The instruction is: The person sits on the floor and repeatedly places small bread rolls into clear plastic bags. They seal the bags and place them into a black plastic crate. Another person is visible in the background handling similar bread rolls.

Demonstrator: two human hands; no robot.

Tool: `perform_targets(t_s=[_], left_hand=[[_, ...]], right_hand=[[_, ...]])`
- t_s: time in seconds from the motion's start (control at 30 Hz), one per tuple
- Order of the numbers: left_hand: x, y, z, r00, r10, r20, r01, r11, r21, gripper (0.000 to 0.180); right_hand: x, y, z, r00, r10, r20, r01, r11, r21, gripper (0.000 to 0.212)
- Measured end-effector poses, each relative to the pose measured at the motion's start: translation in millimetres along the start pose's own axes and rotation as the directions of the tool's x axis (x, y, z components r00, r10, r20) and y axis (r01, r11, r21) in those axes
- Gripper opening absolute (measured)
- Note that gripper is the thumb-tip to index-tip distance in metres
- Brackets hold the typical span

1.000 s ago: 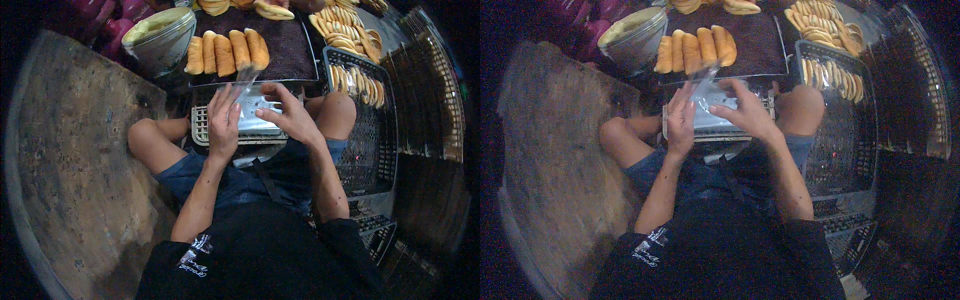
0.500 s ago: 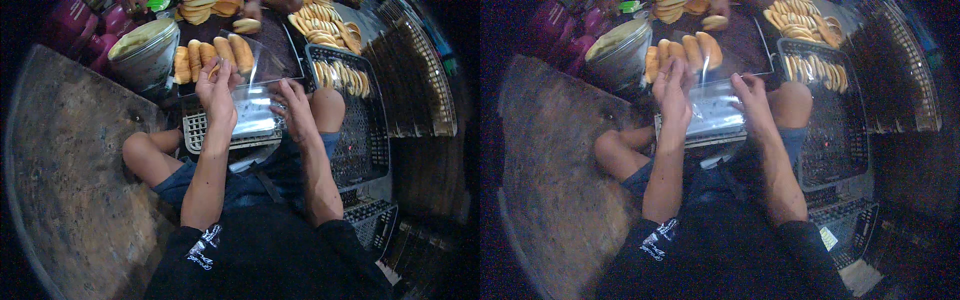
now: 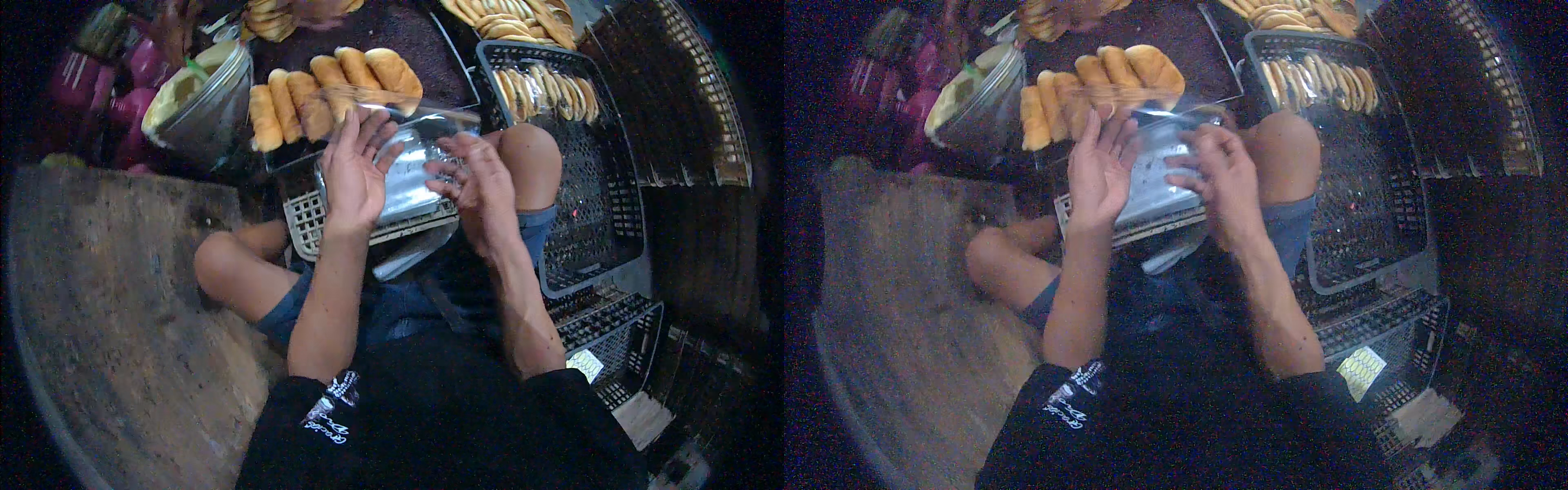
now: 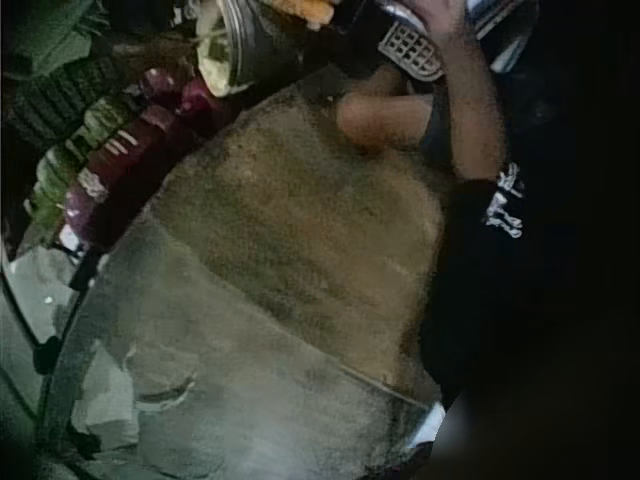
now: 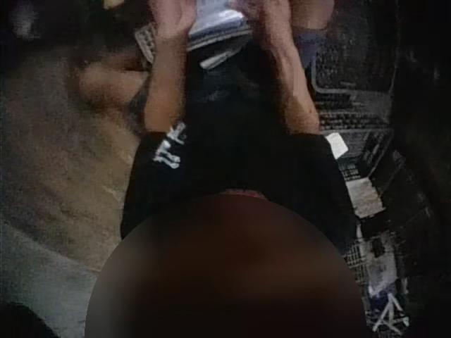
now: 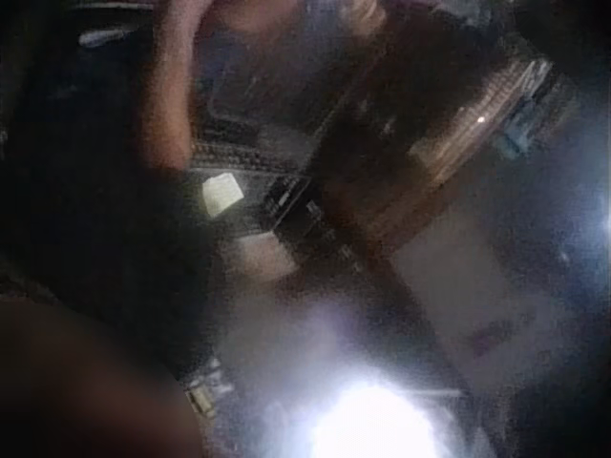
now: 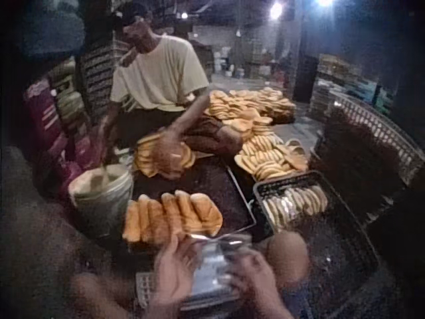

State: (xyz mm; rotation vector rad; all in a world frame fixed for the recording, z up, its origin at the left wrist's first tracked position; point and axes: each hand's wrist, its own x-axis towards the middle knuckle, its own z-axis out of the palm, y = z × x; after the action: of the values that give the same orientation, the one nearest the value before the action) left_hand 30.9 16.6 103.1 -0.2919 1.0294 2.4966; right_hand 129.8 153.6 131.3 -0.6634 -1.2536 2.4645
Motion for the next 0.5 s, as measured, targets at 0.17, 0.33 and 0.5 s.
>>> perform_targets(t_s=[0.17, 0.33, 0.5], left_hand=[[30.2, 32.7, 9.2, 0.992, 0.111, -0.058, -0.102, 0.984, 0.146, 0.026], [92.7, 52.5, -10.6, 0.777, 0.626, -0.069, -0.494, 0.674, 0.550, 0.025], [106.9, 88.6, -54.7, 0.712, 0.525, -0.466, -0.453, 0.851, 0.266, 0.037]], right_hand=[[22.1, -1.6, 14.2, 0.997, -0.063, 0.041, 0.070, 0.980, -0.184, 0.018], [86.5, 18.7, 19.7, 0.927, -0.254, 0.277, 0.354, 0.839, -0.413, 0.027], [169.2, 69.3, 0.6, 0.901, -0.177, 0.396, 0.355, -0.221, -0.908, 0.087]])
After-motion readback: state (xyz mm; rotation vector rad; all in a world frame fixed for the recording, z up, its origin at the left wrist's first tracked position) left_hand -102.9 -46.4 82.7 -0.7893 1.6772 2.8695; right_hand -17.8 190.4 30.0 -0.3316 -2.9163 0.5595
